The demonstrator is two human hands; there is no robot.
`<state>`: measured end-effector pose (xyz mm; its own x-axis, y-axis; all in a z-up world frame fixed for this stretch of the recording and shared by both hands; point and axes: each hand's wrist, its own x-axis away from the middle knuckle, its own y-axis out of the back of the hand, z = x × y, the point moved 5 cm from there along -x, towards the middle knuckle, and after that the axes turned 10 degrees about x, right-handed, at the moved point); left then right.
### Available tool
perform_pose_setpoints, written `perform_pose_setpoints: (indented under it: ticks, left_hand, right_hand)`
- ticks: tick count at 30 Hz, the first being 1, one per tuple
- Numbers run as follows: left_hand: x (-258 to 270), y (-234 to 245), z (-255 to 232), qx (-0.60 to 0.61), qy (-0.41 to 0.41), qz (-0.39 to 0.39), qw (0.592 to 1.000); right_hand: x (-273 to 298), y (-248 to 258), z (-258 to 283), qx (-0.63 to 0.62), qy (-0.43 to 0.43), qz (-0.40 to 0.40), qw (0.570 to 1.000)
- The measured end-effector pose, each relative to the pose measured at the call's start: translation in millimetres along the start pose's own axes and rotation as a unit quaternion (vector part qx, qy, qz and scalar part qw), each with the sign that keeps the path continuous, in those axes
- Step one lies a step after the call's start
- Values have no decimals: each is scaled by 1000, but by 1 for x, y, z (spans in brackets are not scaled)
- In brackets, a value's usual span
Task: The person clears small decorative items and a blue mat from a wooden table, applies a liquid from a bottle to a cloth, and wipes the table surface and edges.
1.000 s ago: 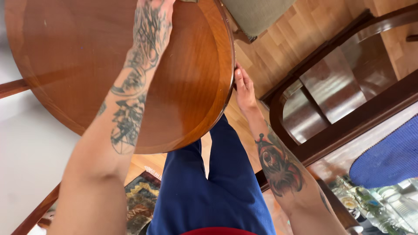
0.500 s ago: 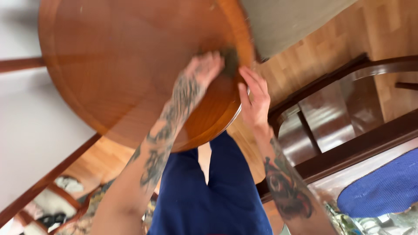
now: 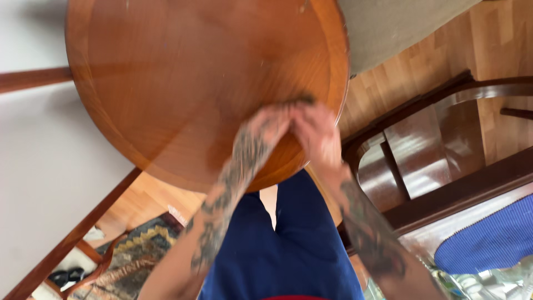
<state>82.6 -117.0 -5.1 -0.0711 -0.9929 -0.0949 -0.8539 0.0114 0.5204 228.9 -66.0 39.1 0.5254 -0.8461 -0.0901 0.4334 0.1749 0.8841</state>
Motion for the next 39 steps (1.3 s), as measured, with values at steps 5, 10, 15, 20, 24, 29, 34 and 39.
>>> perform_pose_setpoints:
  ticks: [5, 10, 15, 20, 24, 29, 34, 39]
  left_hand:
    - [-100, 17, 27, -87, -27, -39, 995]
    - [-63, 12, 17, -112, -50, -13, 992]
    - [36, 15, -25, -74, -65, 61, 993]
    - [23, 7, -18, -33, -69, 60, 995]
    - [-77, -8, 7, -68, -65, 6, 996]
    - [-140, -20, 10, -107, -73, -2, 991]
    - [-64, -37, -2, 15, -62, 8, 998]
    - [44, -35, -37, 62, -74, 84, 992]
  right_hand:
    - [-91, -3, -29, -9, 12, -27, 1000]
    - [-50, -9, -24, -27, -40, 23, 999]
    - [57, -3, 30, -41, -63, 27, 997]
    - [49, 2, 20, -28, -90, -17, 995]
    - [-31, 4, -35, 7, -47, -57, 997]
    - [-76, 14, -68, 17, -52, -81, 995]
    - [0, 13, -45, 56, -108, -43, 992]
    - [106, 11, 8, 9, -164, -25, 986]
